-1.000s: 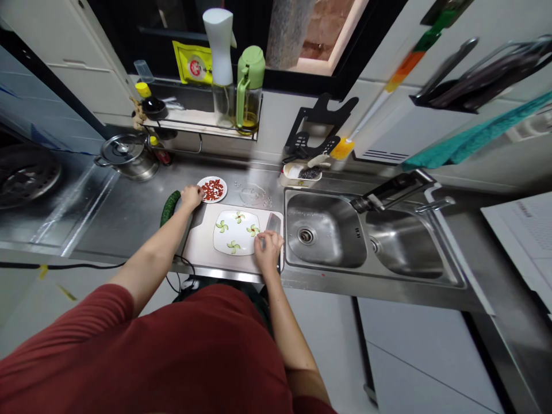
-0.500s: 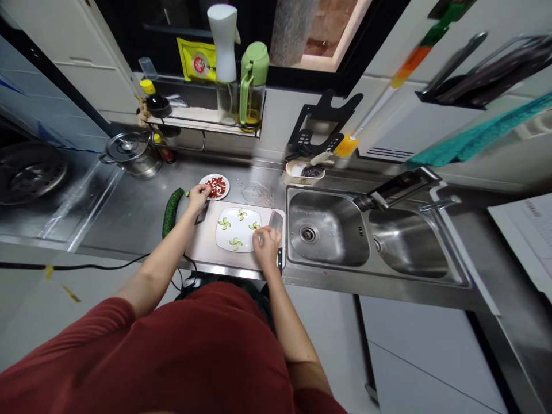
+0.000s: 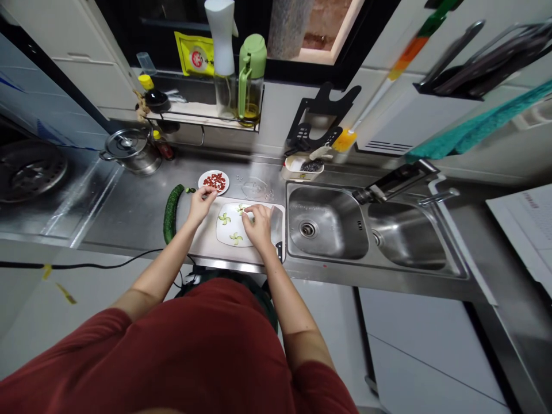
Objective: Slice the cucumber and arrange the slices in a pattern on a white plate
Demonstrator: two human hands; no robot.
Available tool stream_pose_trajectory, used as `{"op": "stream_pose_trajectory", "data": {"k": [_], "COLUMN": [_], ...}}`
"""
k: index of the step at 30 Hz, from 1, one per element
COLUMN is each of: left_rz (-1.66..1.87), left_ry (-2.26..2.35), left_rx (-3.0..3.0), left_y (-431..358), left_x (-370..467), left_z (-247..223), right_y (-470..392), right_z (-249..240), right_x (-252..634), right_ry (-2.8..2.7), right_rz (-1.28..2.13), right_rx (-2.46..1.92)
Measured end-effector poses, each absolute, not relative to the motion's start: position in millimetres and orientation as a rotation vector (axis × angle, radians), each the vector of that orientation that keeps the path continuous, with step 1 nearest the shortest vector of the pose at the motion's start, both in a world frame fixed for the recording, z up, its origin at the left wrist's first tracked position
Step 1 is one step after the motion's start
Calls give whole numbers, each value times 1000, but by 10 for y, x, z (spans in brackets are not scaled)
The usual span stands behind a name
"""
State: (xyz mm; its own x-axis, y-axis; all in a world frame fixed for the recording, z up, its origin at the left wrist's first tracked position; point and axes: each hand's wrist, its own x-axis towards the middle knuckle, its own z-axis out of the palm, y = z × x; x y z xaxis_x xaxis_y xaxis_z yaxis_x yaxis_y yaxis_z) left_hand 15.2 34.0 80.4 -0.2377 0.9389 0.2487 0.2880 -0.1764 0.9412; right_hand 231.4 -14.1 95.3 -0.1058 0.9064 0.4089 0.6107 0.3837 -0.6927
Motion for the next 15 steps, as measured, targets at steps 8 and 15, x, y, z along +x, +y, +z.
{"op": "stream_pose_trajectory", "data": {"k": [8,15], "left_rz": [1329,1253], "left_ry": [1753,1741], "left_rx": [1830,2036], "left_y": [-78,-294], "left_x": [368,484], "left_z": [1161,1220], "right_y": [-121,-129], "right_z": [1176,1292], "right_x": [2134,2052], "right_ry": [-1830,-1839], "right_rz": [513,485], "right_rx": [-1255,-1205]}}
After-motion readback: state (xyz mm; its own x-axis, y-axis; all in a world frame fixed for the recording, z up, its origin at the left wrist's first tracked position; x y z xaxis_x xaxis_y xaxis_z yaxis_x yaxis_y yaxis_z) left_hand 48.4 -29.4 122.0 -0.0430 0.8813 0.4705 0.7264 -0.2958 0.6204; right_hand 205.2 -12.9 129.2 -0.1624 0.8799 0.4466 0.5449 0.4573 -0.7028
